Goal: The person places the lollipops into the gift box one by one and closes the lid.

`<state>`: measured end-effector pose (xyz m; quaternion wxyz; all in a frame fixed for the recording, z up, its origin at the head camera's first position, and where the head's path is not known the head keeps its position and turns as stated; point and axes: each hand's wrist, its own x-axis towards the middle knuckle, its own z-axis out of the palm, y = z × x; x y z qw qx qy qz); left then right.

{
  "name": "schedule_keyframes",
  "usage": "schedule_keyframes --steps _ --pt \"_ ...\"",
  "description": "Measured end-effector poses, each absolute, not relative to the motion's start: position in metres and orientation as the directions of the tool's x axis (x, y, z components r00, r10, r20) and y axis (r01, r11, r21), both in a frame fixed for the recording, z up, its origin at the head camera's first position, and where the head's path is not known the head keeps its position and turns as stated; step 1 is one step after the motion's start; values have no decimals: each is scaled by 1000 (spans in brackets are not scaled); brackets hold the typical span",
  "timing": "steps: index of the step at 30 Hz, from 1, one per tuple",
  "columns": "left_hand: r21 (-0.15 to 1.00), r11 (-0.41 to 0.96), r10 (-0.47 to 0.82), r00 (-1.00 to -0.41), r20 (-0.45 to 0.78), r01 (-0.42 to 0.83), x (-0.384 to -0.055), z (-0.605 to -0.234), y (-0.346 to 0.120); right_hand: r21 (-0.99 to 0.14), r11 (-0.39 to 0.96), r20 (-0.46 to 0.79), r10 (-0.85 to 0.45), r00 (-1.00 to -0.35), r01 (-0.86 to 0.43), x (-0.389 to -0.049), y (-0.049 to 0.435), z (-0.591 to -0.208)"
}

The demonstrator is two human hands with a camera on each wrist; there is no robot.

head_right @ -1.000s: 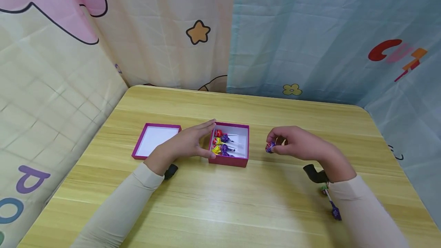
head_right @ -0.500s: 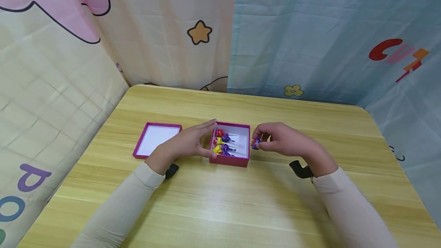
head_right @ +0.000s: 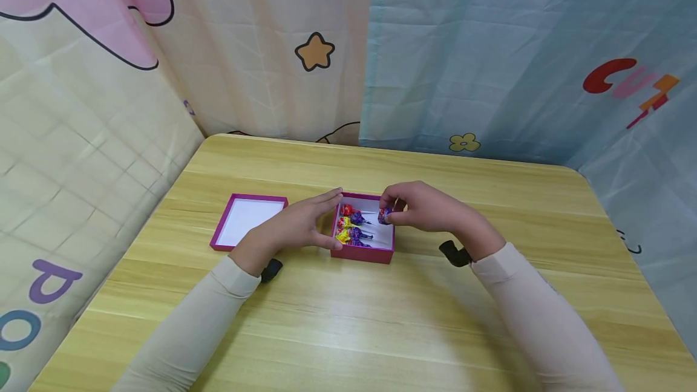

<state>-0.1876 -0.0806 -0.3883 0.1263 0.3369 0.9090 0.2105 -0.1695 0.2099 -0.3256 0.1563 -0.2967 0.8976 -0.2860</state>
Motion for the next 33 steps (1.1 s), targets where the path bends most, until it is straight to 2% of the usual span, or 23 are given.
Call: schedule_keyframes --steps 18,33 --pt "474 674 677 -731 -88 567 -187 -388 -83 -503 715 -221 -649 -728 -485 -192 166 -339" --pt "482 661 690 -719 -88 575 -184 -390 -88 -520 692 -173 -659 -732 -501 -198 144 -349"
